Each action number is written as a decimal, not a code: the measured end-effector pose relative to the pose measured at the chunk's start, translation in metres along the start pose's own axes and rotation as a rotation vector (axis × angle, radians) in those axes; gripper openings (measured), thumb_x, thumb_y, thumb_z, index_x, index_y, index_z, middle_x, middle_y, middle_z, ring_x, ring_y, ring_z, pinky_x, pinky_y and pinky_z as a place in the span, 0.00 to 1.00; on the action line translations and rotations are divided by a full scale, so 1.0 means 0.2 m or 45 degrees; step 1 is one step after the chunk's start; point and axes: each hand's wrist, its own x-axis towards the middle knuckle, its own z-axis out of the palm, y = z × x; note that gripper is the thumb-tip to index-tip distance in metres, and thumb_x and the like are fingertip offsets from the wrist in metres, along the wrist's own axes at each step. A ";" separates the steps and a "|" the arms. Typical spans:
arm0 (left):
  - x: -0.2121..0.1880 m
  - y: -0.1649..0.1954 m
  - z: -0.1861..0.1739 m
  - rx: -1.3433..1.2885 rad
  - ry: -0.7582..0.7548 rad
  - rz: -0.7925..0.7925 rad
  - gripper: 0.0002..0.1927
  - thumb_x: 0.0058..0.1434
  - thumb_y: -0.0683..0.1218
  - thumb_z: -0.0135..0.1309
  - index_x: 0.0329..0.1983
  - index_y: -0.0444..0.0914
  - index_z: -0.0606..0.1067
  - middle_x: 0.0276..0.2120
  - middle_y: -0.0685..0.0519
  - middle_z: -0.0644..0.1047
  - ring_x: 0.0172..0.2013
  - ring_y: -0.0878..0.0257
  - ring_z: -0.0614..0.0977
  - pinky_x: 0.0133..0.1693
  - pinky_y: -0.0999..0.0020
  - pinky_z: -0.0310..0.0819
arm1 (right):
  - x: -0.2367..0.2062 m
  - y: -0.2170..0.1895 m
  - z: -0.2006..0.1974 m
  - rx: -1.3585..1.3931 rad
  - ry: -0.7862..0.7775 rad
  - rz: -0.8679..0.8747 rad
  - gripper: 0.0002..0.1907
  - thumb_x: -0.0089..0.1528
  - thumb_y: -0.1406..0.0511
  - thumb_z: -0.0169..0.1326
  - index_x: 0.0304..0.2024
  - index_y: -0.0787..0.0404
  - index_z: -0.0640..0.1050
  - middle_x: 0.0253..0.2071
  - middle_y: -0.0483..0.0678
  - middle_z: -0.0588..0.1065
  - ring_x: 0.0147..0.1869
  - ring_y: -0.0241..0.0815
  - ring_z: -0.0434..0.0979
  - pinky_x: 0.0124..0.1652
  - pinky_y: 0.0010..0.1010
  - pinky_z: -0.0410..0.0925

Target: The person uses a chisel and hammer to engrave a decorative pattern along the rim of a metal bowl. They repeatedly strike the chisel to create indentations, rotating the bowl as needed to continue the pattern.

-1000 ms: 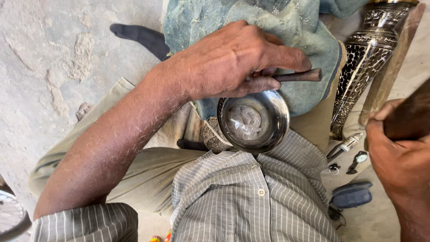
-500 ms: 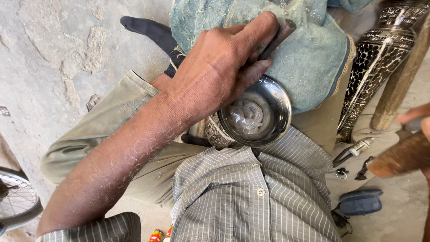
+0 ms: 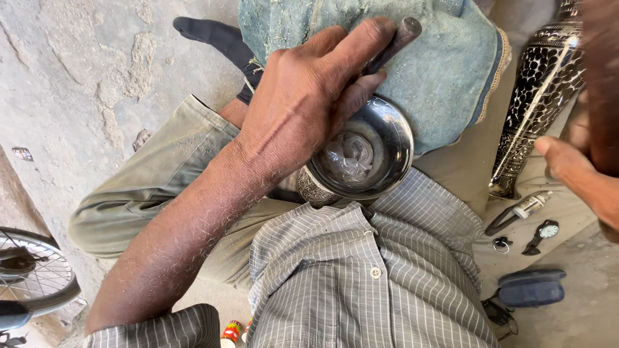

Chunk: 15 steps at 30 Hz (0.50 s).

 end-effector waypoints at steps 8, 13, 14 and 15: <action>0.00 -0.01 -0.01 -0.031 -0.036 0.055 0.18 0.77 0.44 0.55 0.65 0.43 0.65 0.44 0.46 0.76 0.42 0.46 0.83 0.44 0.53 0.81 | 0.06 -0.10 -0.01 0.024 -0.046 0.113 0.29 0.62 0.69 0.61 0.63 0.71 0.69 0.48 0.60 0.76 0.47 0.46 0.81 0.45 0.35 0.75; 0.00 -0.03 -0.03 0.003 -0.090 0.092 0.18 0.76 0.45 0.56 0.65 0.42 0.65 0.44 0.46 0.77 0.42 0.45 0.83 0.44 0.51 0.80 | 0.05 -0.10 0.00 0.086 0.032 0.036 0.28 0.61 0.67 0.59 0.62 0.72 0.69 0.47 0.59 0.75 0.46 0.46 0.80 0.44 0.34 0.74; 0.00 -0.04 -0.03 0.001 -0.104 0.097 0.19 0.76 0.44 0.56 0.65 0.42 0.65 0.44 0.45 0.77 0.42 0.45 0.83 0.45 0.51 0.80 | 0.05 -0.09 0.00 0.061 0.025 0.031 0.28 0.61 0.67 0.58 0.63 0.72 0.69 0.47 0.59 0.76 0.46 0.46 0.80 0.44 0.33 0.74; 0.00 -0.04 -0.04 0.000 -0.118 0.101 0.19 0.75 0.44 0.55 0.66 0.42 0.65 0.45 0.45 0.77 0.42 0.45 0.83 0.45 0.51 0.80 | 0.05 -0.09 0.00 0.039 0.020 0.027 0.29 0.61 0.67 0.58 0.63 0.71 0.70 0.47 0.59 0.76 0.46 0.46 0.81 0.45 0.33 0.74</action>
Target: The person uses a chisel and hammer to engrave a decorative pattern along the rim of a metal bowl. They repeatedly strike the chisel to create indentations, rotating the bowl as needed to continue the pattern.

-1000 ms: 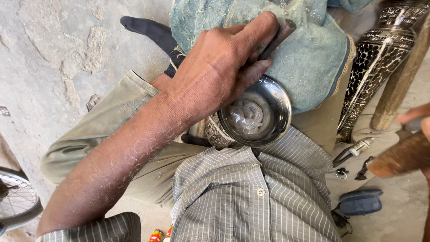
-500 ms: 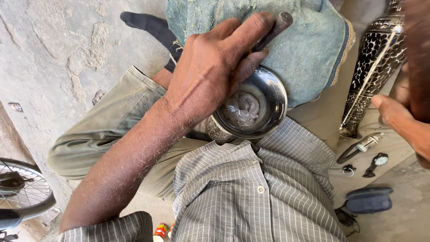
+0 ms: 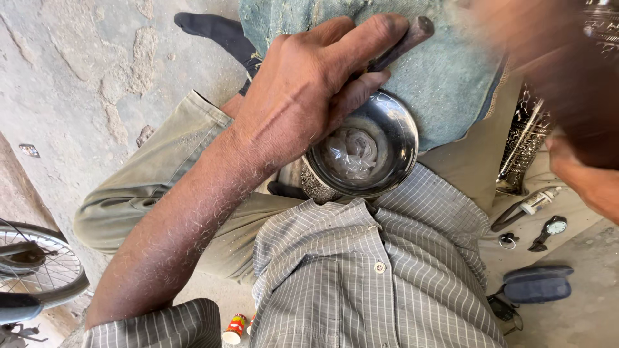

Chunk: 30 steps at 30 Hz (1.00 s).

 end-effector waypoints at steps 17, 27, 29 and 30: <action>0.04 -0.05 -0.02 0.010 -0.054 0.118 0.20 0.73 0.46 0.61 0.64 0.42 0.68 0.50 0.45 0.80 0.43 0.47 0.85 0.45 0.54 0.83 | -0.07 0.00 0.02 0.045 -0.039 0.064 0.23 0.60 0.69 0.59 0.57 0.70 0.73 0.39 0.55 0.75 0.37 0.42 0.79 0.41 0.35 0.75; 0.07 -0.07 -0.04 -0.030 -0.145 0.153 0.22 0.71 0.44 0.62 0.65 0.42 0.69 0.45 0.47 0.81 0.42 0.52 0.86 0.43 0.57 0.82 | -0.12 -0.01 0.03 0.089 -0.026 0.037 0.19 0.60 0.70 0.59 0.53 0.70 0.75 0.34 0.52 0.75 0.32 0.41 0.78 0.39 0.36 0.76; 0.07 -0.08 -0.05 -0.047 -0.121 0.183 0.22 0.70 0.43 0.62 0.64 0.41 0.69 0.47 0.47 0.80 0.44 0.52 0.86 0.45 0.57 0.83 | -0.13 -0.02 0.02 0.092 -0.019 0.022 0.19 0.59 0.70 0.59 0.52 0.70 0.76 0.32 0.52 0.75 0.31 0.41 0.78 0.39 0.36 0.76; 0.07 -0.08 -0.05 -0.051 -0.114 0.195 0.22 0.69 0.43 0.62 0.63 0.40 0.69 0.47 0.47 0.80 0.44 0.52 0.86 0.45 0.57 0.82 | -0.13 -0.03 0.03 0.080 -0.034 0.018 0.19 0.59 0.70 0.59 0.52 0.70 0.76 0.31 0.52 0.75 0.31 0.41 0.79 0.39 0.36 0.75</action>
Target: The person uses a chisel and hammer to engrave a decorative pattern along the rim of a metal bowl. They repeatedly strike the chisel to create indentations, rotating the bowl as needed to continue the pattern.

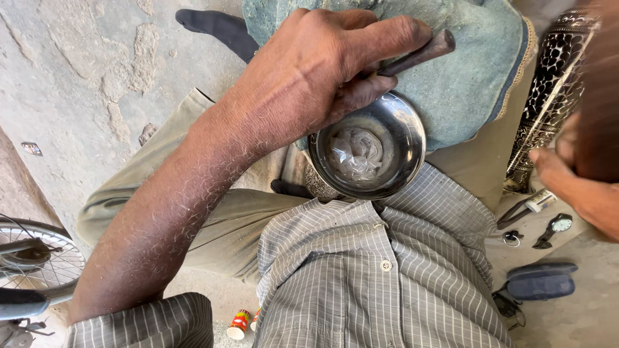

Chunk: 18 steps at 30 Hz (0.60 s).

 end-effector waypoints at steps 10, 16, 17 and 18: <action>0.01 -0.02 -0.03 -0.018 -0.052 0.051 0.20 0.69 0.43 0.65 0.60 0.39 0.72 0.45 0.47 0.80 0.44 0.51 0.85 0.44 0.55 0.80 | 0.03 0.18 0.15 -0.034 -0.257 0.289 0.15 0.67 0.67 0.56 0.54 0.71 0.74 0.38 0.57 0.75 0.37 0.45 0.81 0.41 0.36 0.77; 0.01 -0.03 -0.03 0.024 -0.050 0.098 0.20 0.68 0.43 0.63 0.60 0.40 0.71 0.44 0.48 0.79 0.43 0.51 0.84 0.43 0.55 0.79 | -0.06 0.18 0.13 0.018 -0.116 0.160 0.17 0.68 0.66 0.56 0.56 0.71 0.73 0.42 0.59 0.73 0.42 0.48 0.79 0.45 0.38 0.75; 0.01 -0.03 -0.03 0.035 -0.051 0.093 0.20 0.68 0.43 0.64 0.60 0.40 0.71 0.44 0.47 0.79 0.43 0.51 0.84 0.43 0.55 0.79 | -0.07 0.19 0.12 0.011 -0.101 0.178 0.18 0.68 0.66 0.55 0.57 0.72 0.73 0.44 0.60 0.73 0.43 0.49 0.78 0.46 0.39 0.74; 0.01 -0.03 -0.03 0.047 -0.053 0.089 0.20 0.69 0.44 0.64 0.60 0.40 0.71 0.43 0.47 0.79 0.42 0.51 0.84 0.42 0.55 0.79 | -0.08 0.20 0.13 0.012 -0.097 0.217 0.18 0.69 0.66 0.55 0.57 0.72 0.73 0.45 0.60 0.73 0.45 0.50 0.77 0.47 0.40 0.73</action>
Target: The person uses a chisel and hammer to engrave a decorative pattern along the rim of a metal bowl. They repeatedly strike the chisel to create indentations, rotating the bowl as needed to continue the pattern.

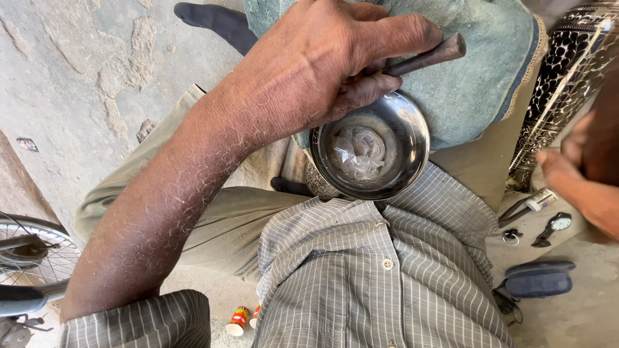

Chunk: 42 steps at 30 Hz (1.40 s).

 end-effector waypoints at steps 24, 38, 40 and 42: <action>-0.10 0.26 0.07 0.044 0.249 -0.501 0.20 0.73 0.42 0.59 0.63 0.42 0.66 0.44 0.47 0.77 0.42 0.48 0.84 0.44 0.54 0.81 | 0.30 0.24 0.16 -0.187 0.092 0.041 0.23 0.72 0.68 0.51 0.67 0.77 0.70 0.68 0.70 0.67 0.66 0.60 0.68 0.61 0.48 0.63; -0.09 0.24 0.04 0.010 0.221 -0.424 0.18 0.73 0.41 0.61 0.61 0.41 0.68 0.45 0.45 0.78 0.45 0.45 0.84 0.45 0.53 0.80 | 0.23 0.33 0.09 -0.144 0.060 -0.145 0.22 0.71 0.68 0.52 0.66 0.74 0.71 0.64 0.67 0.68 0.61 0.57 0.69 0.59 0.45 0.65; -0.09 0.23 0.03 0.013 0.210 -0.401 0.18 0.72 0.41 0.60 0.61 0.41 0.68 0.46 0.45 0.78 0.44 0.44 0.83 0.46 0.52 0.80 | 0.21 0.28 0.07 -0.136 0.053 -0.166 0.22 0.71 0.67 0.52 0.66 0.74 0.71 0.64 0.66 0.68 0.61 0.56 0.70 0.58 0.45 0.65; -0.09 0.23 0.02 0.017 0.193 -0.402 0.18 0.72 0.41 0.61 0.60 0.40 0.68 0.46 0.45 0.78 0.44 0.44 0.83 0.45 0.52 0.79 | 0.21 0.23 0.06 -0.134 0.051 -0.180 0.22 0.71 0.67 0.52 0.65 0.73 0.71 0.63 0.66 0.68 0.60 0.56 0.70 0.58 0.44 0.65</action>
